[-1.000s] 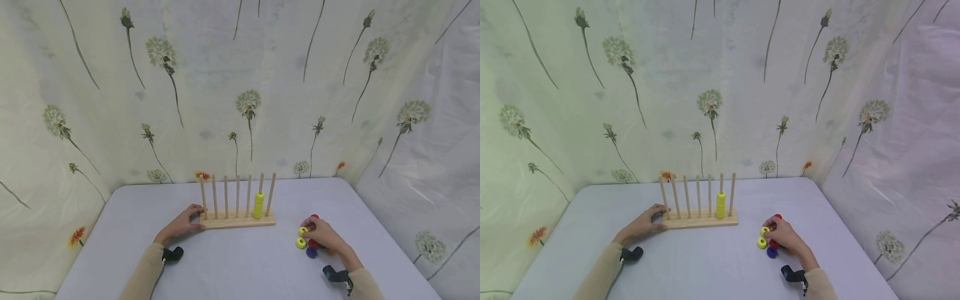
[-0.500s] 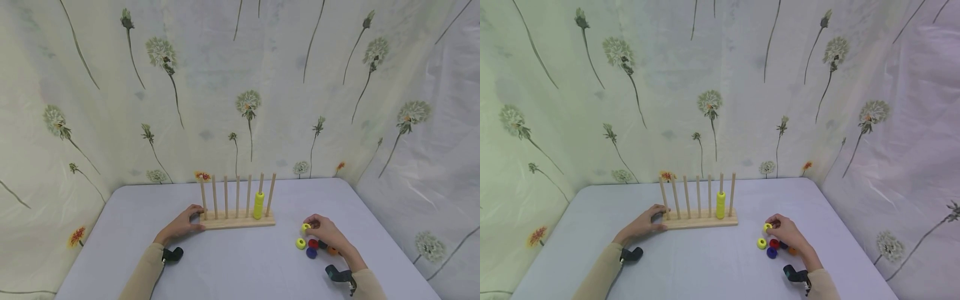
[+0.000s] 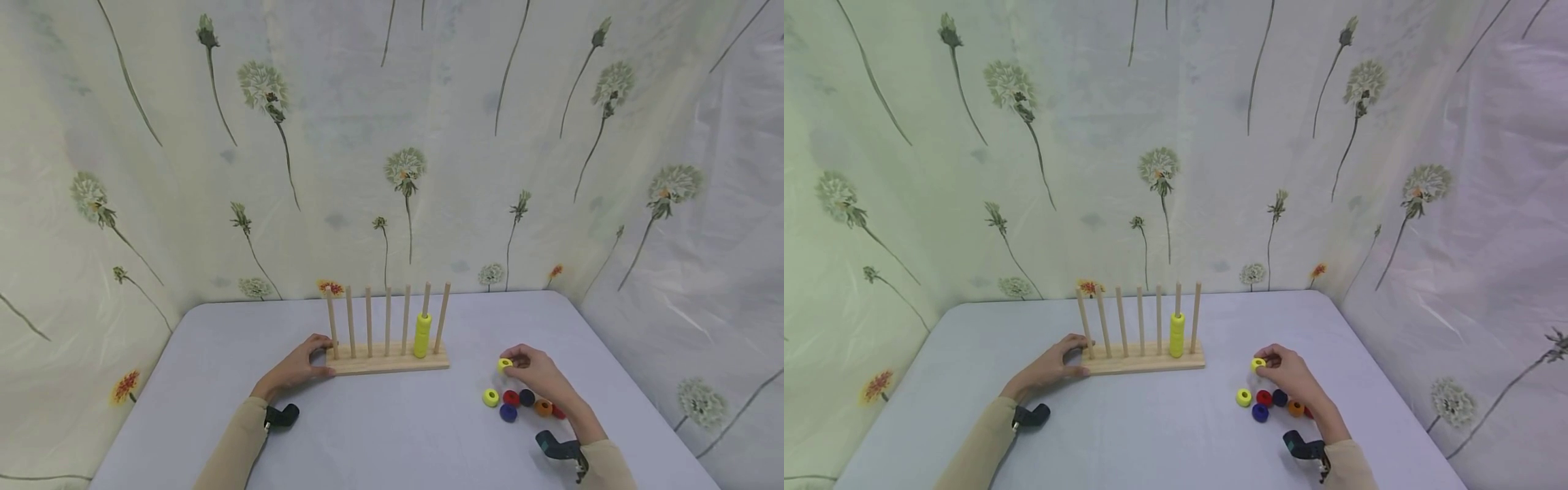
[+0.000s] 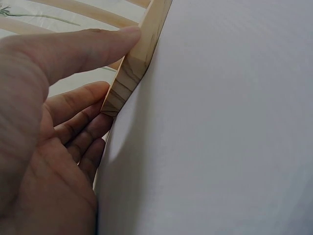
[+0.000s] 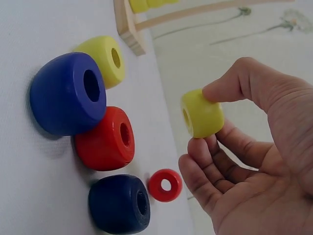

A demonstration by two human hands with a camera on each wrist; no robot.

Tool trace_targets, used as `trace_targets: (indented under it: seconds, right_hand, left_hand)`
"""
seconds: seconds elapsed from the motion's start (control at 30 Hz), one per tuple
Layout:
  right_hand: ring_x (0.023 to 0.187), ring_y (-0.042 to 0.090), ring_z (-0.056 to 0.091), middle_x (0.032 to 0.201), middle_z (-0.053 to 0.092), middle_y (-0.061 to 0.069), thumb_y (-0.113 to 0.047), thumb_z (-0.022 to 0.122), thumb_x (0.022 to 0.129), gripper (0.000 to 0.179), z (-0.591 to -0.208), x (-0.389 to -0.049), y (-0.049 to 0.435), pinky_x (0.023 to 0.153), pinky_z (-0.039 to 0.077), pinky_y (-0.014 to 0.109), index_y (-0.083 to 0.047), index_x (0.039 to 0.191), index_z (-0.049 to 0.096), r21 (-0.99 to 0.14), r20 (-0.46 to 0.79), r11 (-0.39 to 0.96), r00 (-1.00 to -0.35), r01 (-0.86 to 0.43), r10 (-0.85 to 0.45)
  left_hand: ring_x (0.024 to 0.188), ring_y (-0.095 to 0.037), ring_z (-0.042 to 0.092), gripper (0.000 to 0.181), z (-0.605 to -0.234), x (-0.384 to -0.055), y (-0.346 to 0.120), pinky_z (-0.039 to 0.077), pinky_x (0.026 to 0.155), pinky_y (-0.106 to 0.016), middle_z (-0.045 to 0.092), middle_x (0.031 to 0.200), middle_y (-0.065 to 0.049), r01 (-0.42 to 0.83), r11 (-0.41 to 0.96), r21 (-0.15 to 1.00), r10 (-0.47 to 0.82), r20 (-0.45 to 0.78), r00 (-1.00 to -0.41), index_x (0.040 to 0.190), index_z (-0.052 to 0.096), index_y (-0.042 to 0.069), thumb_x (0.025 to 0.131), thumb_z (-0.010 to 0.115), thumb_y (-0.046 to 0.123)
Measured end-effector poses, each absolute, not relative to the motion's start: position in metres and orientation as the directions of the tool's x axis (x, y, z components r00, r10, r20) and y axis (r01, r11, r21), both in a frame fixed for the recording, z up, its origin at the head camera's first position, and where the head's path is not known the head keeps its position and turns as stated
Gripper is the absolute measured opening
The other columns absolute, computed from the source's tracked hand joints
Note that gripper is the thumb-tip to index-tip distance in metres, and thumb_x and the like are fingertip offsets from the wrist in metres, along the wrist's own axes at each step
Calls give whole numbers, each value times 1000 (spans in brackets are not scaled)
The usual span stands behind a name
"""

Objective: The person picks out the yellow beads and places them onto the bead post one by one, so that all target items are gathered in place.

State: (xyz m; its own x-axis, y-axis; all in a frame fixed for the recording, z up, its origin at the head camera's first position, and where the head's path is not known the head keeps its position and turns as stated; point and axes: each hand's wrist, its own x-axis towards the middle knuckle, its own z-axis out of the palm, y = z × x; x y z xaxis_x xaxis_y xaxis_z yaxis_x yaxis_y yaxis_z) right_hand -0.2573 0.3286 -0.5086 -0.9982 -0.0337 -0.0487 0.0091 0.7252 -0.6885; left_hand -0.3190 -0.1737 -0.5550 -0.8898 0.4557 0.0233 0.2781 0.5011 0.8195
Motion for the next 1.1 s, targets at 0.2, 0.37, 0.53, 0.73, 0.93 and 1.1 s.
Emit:
trace_targets:
  seconds: [0.2,0.37,0.53,0.73,0.93,1.1]
  right_hand:
    - [90,21,55,102,62,10,-24,70,87,35,-509,-258,333,71,51,26,-4,114,60,-688,-12,726,-999,-17,-34]
    - [89,18,57,102,63,7,-30,70,87,35,-510,-259,336,68,55,40,-8,112,60,-664,23,746,-999,-41,-35]
    - [90,21,56,103,63,10,-26,69,88,33,-500,-255,334,72,54,33,-6,113,60,-685,35,726,-999,-52,-39]
    - [92,19,55,107,63,10,-24,69,89,34,-488,-254,330,75,50,19,-5,115,59,-709,25,704,-999,-45,-39]
    - [93,19,57,108,63,10,-26,70,89,35,-485,-256,330,76,51,18,-6,115,59,-721,36,689,-998,-67,-60]
    - [94,20,58,109,64,9,-26,70,88,35,-482,-255,332,75,51,17,-7,115,59,-728,53,680,-996,-86,-69]
  left_hand:
    - [139,-35,33,67,-556,-319,-174,24,114,-56,44,140,-11,282,499,820,456,29,-890,132,55,4,76,82,30]
    - [138,-34,33,67,-556,-319,-174,25,114,-56,44,140,-11,284,497,820,457,30,-889,132,55,4,76,82,30]
    - [138,-34,34,66,-557,-320,-174,26,113,-56,45,140,-10,289,500,817,456,36,-889,132,55,5,77,81,30]
    - [138,-34,34,66,-559,-322,-174,25,113,-57,45,139,-9,290,500,816,455,38,-890,132,55,6,77,82,30]
    - [139,-35,33,67,-559,-321,-174,24,114,-56,44,141,-10,279,496,822,455,28,-890,132,55,6,77,81,30]
    - [138,-34,34,67,-559,-321,-174,25,114,-56,44,140,-10,279,494,823,453,30,-891,132,55,5,76,82,30]
